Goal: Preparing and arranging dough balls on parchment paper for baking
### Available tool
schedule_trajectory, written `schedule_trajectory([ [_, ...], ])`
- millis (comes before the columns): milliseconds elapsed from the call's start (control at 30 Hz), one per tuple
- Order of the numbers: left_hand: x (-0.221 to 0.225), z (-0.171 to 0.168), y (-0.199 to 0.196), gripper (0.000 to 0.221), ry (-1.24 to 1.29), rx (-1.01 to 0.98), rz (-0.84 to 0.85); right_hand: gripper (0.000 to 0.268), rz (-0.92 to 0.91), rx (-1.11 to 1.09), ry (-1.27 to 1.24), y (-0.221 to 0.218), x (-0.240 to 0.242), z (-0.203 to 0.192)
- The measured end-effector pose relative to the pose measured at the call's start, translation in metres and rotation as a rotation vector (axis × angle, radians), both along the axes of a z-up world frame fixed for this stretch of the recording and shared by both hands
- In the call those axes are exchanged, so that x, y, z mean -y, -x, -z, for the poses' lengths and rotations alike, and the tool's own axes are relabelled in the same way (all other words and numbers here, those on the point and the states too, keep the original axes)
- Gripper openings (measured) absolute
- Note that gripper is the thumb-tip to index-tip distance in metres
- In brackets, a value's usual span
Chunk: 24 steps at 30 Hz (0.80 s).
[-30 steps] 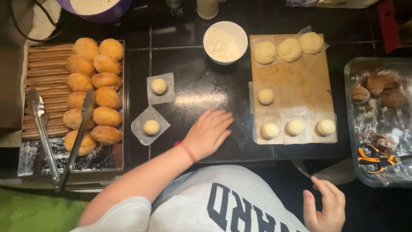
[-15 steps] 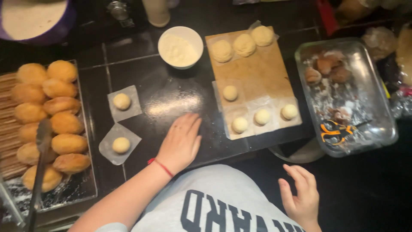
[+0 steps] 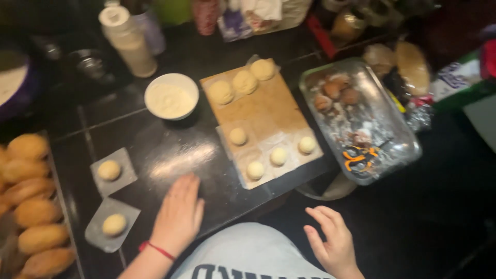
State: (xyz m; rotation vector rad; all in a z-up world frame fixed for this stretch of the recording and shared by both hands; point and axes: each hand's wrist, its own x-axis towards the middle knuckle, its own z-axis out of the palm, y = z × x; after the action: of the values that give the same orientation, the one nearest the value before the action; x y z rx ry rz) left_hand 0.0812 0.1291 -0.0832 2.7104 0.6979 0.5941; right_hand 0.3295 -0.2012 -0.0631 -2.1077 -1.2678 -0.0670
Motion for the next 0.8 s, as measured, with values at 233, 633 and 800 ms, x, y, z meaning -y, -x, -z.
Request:
schedule_trajectory([
  [233, -0.06, 0.014, -0.078, 0.046, 0.021, 0.14, -0.035, 0.036, -0.046, 0.009, -0.044, 0.014, -0.017, -0.024],
  [633, 0.012, 0.018, 0.013, 0.051, 0.108, 0.043, 0.088, 0.036, -0.057, 0.006, -0.062, 0.013, -0.01, -0.016],
  [800, -0.027, 0.024, -0.05, 0.052, -0.052, 0.086, 0.012, 0.04, -0.122, 0.014, 0.012, 0.009, -0.012, -0.005],
])
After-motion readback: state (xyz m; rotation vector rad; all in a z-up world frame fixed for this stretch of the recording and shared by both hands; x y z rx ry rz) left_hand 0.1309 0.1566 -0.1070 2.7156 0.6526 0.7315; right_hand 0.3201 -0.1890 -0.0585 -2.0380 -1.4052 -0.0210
